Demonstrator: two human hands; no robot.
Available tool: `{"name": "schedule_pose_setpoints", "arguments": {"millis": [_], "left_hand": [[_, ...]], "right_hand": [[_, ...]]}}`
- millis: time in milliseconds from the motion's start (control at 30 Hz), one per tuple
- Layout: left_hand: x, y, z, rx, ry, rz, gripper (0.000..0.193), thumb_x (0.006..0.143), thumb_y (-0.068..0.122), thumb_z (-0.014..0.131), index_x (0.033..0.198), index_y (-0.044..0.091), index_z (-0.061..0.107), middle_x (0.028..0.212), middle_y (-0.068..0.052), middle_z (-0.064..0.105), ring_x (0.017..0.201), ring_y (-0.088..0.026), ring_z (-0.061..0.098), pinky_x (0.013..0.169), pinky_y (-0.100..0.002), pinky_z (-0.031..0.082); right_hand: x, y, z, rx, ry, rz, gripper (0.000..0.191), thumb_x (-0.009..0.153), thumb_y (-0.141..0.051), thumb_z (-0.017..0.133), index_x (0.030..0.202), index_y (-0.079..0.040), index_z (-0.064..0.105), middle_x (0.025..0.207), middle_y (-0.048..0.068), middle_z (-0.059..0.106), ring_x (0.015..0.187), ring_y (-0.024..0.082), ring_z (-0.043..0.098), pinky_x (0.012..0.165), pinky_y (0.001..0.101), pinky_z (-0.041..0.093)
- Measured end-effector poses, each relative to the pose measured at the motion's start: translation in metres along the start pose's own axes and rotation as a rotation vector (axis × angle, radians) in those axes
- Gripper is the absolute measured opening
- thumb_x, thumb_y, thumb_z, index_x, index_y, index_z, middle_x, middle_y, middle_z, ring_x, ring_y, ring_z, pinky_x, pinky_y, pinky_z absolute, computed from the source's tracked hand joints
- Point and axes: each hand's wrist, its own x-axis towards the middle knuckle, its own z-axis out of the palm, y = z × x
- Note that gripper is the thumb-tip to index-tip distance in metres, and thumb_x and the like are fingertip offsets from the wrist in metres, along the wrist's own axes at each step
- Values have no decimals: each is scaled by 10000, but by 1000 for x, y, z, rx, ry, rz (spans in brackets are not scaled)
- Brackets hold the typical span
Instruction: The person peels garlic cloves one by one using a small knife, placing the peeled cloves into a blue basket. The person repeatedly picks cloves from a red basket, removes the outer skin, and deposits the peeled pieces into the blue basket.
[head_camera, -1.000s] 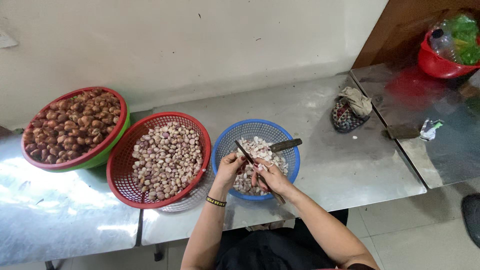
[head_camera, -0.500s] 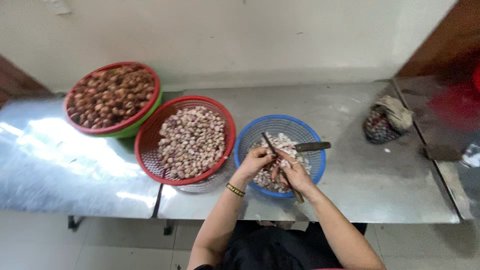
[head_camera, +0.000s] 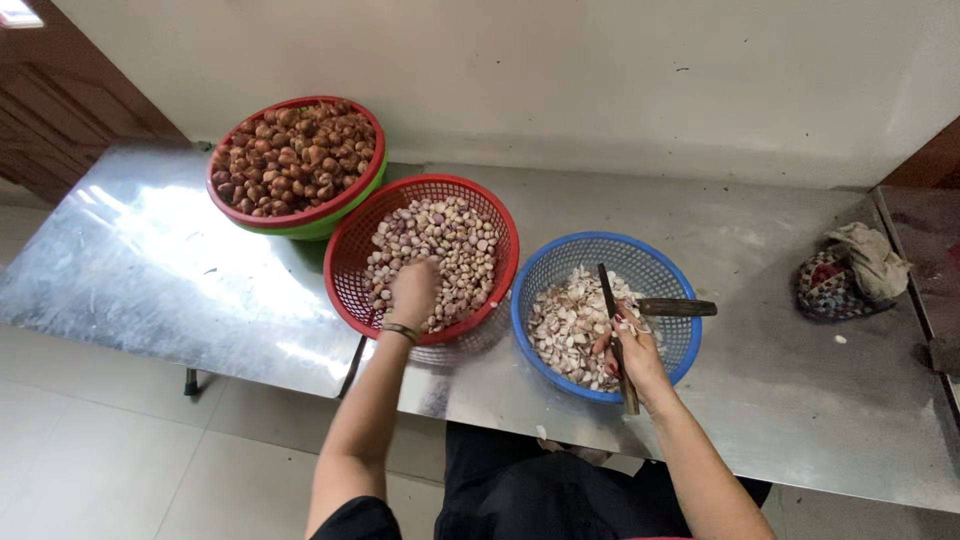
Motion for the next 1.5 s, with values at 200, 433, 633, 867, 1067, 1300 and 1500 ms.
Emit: {"name": "schedule_pose_setpoints", "arguments": {"millis": [200,433,633,867,1067,1300,1500], "left_hand": [[-10,-68,-18,325,-2,91,148,896,119,637,995,141,743,1076,-105,734,995,-349,705,823,-475,578],[-12,-60,-26,272,-101,43,329,765,293,752,1088,237,726,1141,-80,713,1154,-356,600,898,-493,523],[-9,-54,-16,363,-117,132,363,799,231,704,1159,205,663,1144,-119,709,1168,-366,582,941,-552,463],[-2,-59,-14,181,-58,187,406,843,277,740,1175,79,614,1004,-219,709,1015,-402,641,829,-509,532],[0,15,12,-870,-433,-101,251,1029,160,584,1264,128,665,995,-41,730,695,-126,720,598,-305,586],[-47,113,79,-1300,-560,61,252,1013,101,582,1253,96,658,825,-32,669,653,-69,613,584,-235,492],[-58,131,94,-1413,-600,200,172,1011,72,566,1150,20,654,949,48,682,812,-28,619,699,-211,518]], "right_hand": [[-2,-1,6,-83,29,91,515,1063,-269,392,1563,-155,346,711,93,651,451,111,466,413,293,400],[-3,3,9,-40,-14,84,494,1065,-268,406,1542,-143,379,704,85,638,455,100,459,410,284,385],[-3,3,7,-11,-8,84,456,1066,-279,418,1494,-122,428,713,87,643,457,105,476,407,280,399],[-10,-7,15,47,12,110,464,1063,-281,414,1506,-146,407,694,80,638,443,101,468,400,280,403],[-11,-6,22,-38,11,79,477,1069,-263,383,1529,-135,372,693,61,639,449,101,499,395,282,430],[-27,8,38,-86,-112,-144,549,1069,-218,386,1614,-214,320,719,16,632,474,60,444,426,233,372],[-48,1,36,-135,-103,-177,537,1083,-217,396,1617,-249,349,671,-15,551,491,45,365,462,221,349]]}}
